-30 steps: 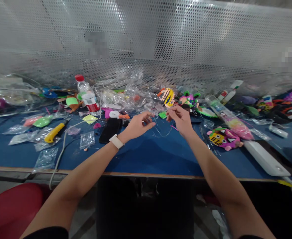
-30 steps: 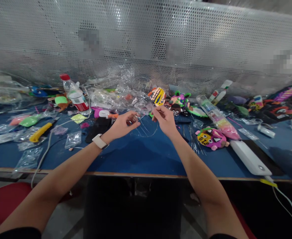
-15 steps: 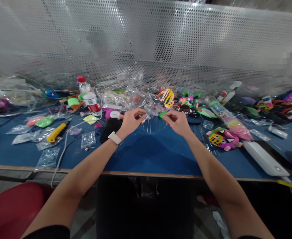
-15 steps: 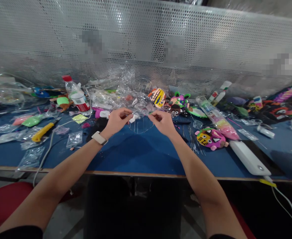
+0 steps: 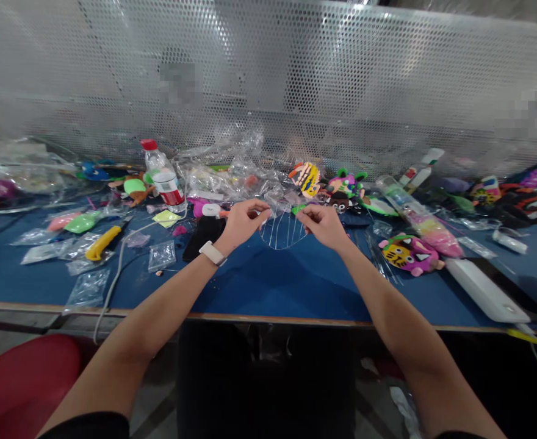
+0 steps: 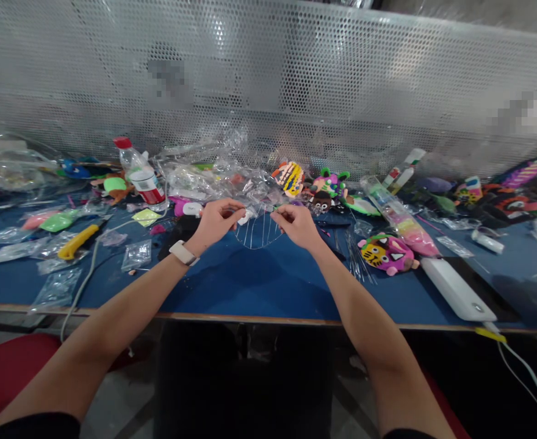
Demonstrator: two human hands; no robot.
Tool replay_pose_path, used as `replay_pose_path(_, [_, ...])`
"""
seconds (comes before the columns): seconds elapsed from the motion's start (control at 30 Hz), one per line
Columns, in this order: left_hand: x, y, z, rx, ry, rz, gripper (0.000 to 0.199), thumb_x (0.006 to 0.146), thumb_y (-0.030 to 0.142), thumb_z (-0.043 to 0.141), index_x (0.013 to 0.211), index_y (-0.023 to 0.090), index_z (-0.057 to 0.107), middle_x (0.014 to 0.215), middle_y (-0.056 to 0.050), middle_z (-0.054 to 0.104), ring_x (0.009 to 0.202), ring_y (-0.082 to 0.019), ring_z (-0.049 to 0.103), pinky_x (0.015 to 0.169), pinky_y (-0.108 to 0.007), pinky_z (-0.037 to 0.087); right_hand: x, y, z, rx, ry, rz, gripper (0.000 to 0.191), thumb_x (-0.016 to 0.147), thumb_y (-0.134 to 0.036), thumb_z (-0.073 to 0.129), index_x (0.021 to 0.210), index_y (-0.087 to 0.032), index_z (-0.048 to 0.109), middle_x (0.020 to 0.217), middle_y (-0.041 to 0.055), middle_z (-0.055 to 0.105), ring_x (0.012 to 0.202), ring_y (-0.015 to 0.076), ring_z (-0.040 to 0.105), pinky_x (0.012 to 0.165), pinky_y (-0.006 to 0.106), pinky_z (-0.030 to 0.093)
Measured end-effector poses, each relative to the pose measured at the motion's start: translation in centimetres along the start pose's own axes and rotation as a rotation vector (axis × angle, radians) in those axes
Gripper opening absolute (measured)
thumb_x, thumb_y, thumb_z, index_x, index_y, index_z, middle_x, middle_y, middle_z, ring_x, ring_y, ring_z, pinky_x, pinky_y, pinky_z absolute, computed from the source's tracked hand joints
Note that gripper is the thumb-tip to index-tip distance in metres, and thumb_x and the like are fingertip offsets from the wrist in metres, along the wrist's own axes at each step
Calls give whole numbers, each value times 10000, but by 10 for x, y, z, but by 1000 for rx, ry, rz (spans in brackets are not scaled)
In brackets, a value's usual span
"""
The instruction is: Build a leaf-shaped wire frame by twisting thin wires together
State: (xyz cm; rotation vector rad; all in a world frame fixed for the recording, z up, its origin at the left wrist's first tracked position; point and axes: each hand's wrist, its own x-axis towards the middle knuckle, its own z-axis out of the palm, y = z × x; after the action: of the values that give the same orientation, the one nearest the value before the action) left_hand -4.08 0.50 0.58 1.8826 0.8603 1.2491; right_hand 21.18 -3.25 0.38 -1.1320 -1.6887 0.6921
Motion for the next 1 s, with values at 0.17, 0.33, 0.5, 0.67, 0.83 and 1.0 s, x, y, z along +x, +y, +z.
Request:
replay_pose_path(0.17, [6,-7,-2,-214,55,-95,179,914,368,752,904,190,735,797,-47,739,555,-103,604,517,-261,522,2,-1,-7,107,26,71,434,843,-631,805,749,-234,658,567,-30,589,489,125,548,521,304,463])
replay_pose_path(0.33, [8,-6,-3,-276,-54,-130,228,888,409,803,833,199,734,720,-24,688,583,-102,600,538,-252,512,2,-5,-22,87,-325,124,381,884,-602,788,876,-221,770,781,55,768,668,181,708,652,344,555])
replay_pose_path(0.5, [1,8,5,-258,-193,-104,269,906,418,794,780,192,717,655,-8,640,537,-88,566,500,-237,475,-3,-16,-17,147,-336,122,401,927,-599,744,1054,-221,783,925,77,807,734,196,752,650,340,578])
replay_pose_path(0.67, [-7,21,14,-194,-190,-9,201,962,368,728,858,196,714,676,2,650,518,-79,555,489,-222,464,-12,-30,8,144,-217,59,314,879,-517,820,831,-215,749,710,4,718,570,131,661,536,282,512])
replay_pose_path(0.83, [-15,26,17,12,-126,138,165,993,334,693,905,196,715,755,-12,711,603,-104,628,550,-234,509,-15,-32,15,173,-187,78,331,846,-535,847,894,-223,745,612,-42,652,454,108,590,439,258,440])
replay_pose_path(1.0, [-21,27,22,195,-15,265,129,992,267,706,1098,195,698,907,-32,772,744,-138,711,677,-268,578,-18,-34,15,122,-172,7,293,907,-513,800,847,-230,748,522,-61,599,409,98,544,454,259,441])
